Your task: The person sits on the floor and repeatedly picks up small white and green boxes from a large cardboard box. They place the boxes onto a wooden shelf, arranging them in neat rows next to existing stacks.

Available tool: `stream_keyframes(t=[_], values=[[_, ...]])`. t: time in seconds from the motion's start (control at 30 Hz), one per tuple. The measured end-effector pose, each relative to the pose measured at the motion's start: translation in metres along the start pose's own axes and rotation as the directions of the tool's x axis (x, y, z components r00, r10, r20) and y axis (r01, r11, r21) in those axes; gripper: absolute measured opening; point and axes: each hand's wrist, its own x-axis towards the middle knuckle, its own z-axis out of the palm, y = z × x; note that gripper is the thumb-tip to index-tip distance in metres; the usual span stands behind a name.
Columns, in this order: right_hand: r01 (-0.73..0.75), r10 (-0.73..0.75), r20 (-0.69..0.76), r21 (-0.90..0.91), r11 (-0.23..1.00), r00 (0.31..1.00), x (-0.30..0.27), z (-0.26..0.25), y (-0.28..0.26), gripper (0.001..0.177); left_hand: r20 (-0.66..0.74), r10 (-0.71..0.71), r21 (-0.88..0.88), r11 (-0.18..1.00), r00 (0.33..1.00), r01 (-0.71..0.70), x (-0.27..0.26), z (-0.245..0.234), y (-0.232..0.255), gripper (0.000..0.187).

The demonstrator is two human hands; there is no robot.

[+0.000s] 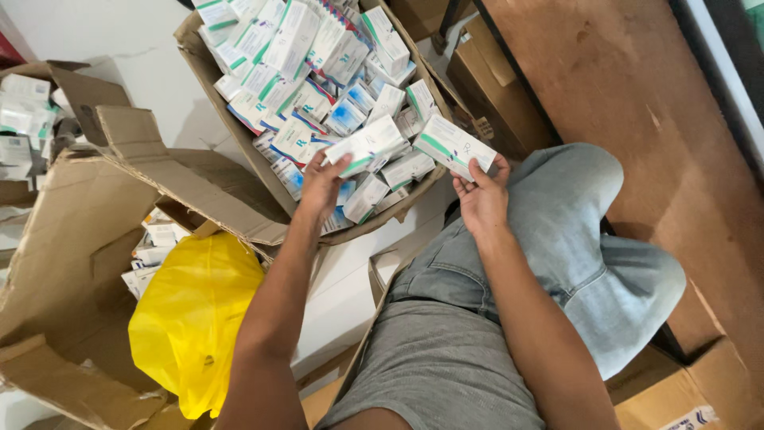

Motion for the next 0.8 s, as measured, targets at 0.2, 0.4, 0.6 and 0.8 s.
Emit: stream_keyframes(t=[0.2,0.4,0.6,0.8], values=[[0.035,-0.03,0.058,-0.105,0.994,0.998,-0.001,0.001,0.0,0.048,0.129,0.009,0.095,0.995,0.992,-0.022,-0.007,0.019,0.049,0.043],[0.081,-0.056,0.169,-0.145,0.986,0.984,-0.031,0.016,-0.036,0.049,0.144,-0.031,0.255,0.967,0.989,-0.006,-0.038,0.047,0.094,0.059],[0.304,-0.278,0.177,-0.138,0.943,0.944,-0.109,0.011,-0.119,0.052,0.501,0.109,0.231,0.939,0.859,-0.254,-0.074,0.118,0.114,0.081],[0.634,-0.625,0.11,-0.15,0.758,0.773,-0.202,-0.017,-0.229,0.052,0.732,0.124,0.175,0.916,0.67,-0.361,-0.127,0.24,0.122,0.094]])
